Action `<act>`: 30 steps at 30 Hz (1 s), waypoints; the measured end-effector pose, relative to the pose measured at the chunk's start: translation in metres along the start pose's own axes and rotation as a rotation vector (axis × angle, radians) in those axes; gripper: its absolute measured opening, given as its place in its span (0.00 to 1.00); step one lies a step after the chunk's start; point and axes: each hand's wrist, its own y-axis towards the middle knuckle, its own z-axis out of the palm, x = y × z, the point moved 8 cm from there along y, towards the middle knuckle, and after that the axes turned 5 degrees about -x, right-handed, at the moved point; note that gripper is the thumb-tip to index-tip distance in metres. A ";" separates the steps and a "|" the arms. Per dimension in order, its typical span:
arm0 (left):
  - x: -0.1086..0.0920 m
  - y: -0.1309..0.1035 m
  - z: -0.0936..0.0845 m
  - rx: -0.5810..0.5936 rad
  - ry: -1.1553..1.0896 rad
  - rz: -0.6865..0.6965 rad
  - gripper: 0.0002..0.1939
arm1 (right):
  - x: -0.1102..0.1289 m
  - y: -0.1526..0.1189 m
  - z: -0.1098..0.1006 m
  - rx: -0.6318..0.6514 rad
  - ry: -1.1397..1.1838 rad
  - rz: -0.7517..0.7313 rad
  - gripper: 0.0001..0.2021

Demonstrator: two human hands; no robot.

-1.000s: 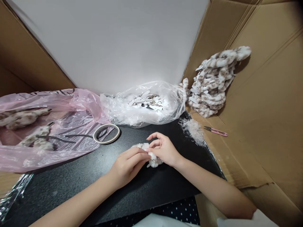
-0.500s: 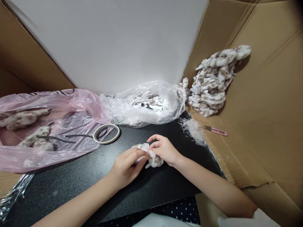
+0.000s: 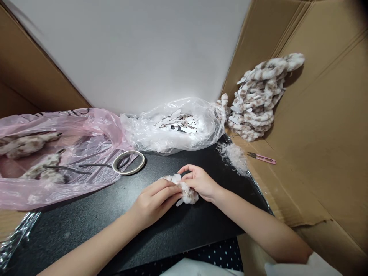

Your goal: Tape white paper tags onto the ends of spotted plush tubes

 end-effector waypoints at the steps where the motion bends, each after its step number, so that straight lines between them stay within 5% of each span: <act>1: 0.000 0.000 0.001 0.017 -0.006 0.012 0.09 | -0.001 0.000 -0.001 -0.007 0.010 0.007 0.16; 10: 0.003 -0.008 0.001 0.148 0.005 0.132 0.15 | -0.007 0.003 -0.002 0.029 0.023 0.072 0.16; 17: 0.022 -0.009 0.005 0.245 -0.120 -0.148 0.12 | -0.007 0.002 0.000 0.045 -0.007 0.098 0.15; 23: -0.001 -0.002 0.000 0.204 -0.015 0.201 0.15 | -0.009 0.001 0.001 0.059 -0.021 0.099 0.16; 30: -0.002 -0.001 0.000 0.203 -0.015 0.174 0.11 | -0.010 -0.001 0.002 0.020 0.054 0.091 0.18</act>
